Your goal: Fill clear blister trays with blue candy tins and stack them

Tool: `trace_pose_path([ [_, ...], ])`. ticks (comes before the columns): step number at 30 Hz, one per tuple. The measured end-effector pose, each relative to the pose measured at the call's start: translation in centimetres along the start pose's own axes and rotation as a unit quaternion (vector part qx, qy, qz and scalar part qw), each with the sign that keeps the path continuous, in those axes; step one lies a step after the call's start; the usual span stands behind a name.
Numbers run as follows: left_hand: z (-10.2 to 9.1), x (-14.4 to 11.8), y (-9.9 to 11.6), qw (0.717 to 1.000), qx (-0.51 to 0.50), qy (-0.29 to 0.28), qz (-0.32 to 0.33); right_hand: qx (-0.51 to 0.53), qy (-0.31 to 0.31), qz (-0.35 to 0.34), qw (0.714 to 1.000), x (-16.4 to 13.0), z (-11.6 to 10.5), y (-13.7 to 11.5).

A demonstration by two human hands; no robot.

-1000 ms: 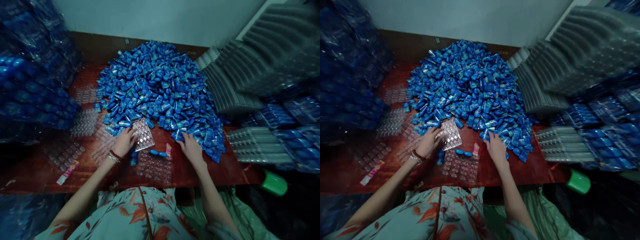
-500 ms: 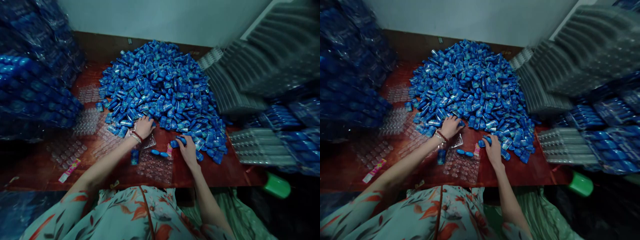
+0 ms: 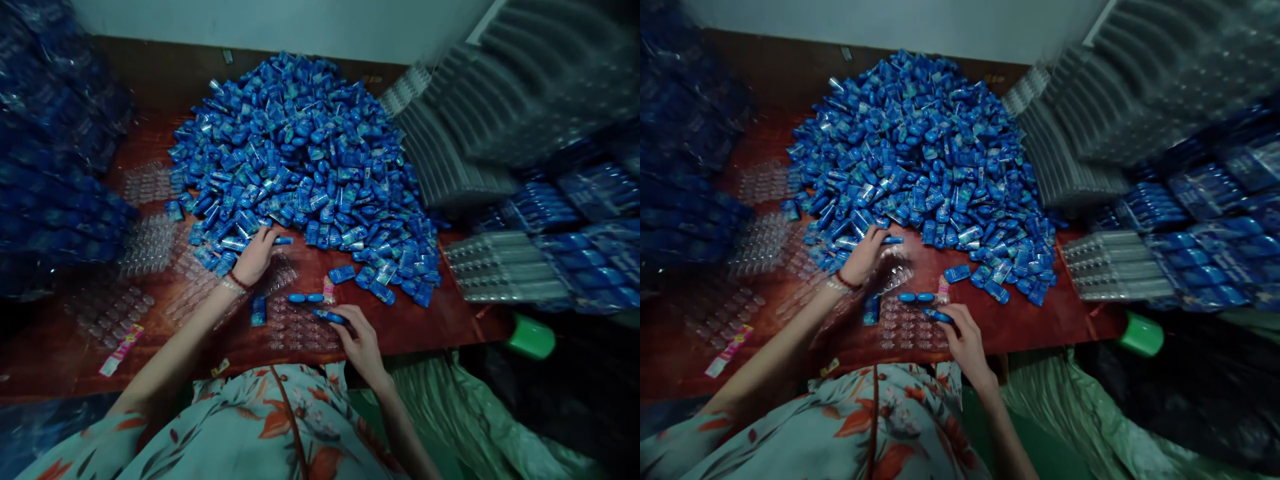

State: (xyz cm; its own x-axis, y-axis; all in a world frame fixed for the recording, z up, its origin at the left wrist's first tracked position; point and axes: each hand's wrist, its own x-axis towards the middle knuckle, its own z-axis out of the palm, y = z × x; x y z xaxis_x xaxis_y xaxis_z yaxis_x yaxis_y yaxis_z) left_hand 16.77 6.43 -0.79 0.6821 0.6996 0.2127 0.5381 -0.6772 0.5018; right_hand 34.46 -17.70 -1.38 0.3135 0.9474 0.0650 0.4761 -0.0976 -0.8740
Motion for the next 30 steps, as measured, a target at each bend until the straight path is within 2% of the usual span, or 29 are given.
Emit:
trace_pose_path([
  [3,-2.6,-5.5,1.3,0.995,-0.08,0.003,-0.054,-0.077,-0.016,-0.108,0.991,0.1,1.4,1.0],
  [5,-3.6,-9.2,2.6,0.99,-0.105,-0.02,-0.092,-0.145,-0.065,-0.142,0.977,0.2,1.8,1.0],
  [7,-3.6,-11.9,4.0,0.987,-0.123,-0.034,-0.099,-0.217,-0.115,-0.146,0.958,0.6,1.9,0.4],
  [9,-2.7,-13.6,5.2,0.987,-0.133,-0.015,-0.084,-0.27,-0.152,-0.136,0.941,1.2,1.8,-0.6],
  [13,0.5,-13.7,5.9,0.994,-0.098,0.04,-0.035,-0.313,-0.187,-0.121,0.923,2.5,1.5,-2.2],
  [17,2.4,-12.3,5.3,0.997,-0.047,0.049,0.045,-0.355,-0.205,-0.118,0.905,2.5,1.4,-2.9],
  [21,2.3,-11.8,5.0,0.985,0.023,0.049,0.162,-0.379,-0.22,-0.111,0.892,1.8,1.5,-3.5],
  [24,2.0,-12.0,5.1,0.972,0.043,0.05,0.225,-0.378,-0.241,-0.109,0.887,1.6,1.5,-3.7],
  [27,2.0,-12.7,5.4,0.965,0.054,0.058,0.25,-0.373,-0.272,-0.109,0.88,1.7,1.4,-3.7],
  [30,2.0,-13.3,5.7,0.968,0.061,0.054,0.238,-0.369,-0.297,-0.095,0.875,2.0,1.1,-3.8],
])
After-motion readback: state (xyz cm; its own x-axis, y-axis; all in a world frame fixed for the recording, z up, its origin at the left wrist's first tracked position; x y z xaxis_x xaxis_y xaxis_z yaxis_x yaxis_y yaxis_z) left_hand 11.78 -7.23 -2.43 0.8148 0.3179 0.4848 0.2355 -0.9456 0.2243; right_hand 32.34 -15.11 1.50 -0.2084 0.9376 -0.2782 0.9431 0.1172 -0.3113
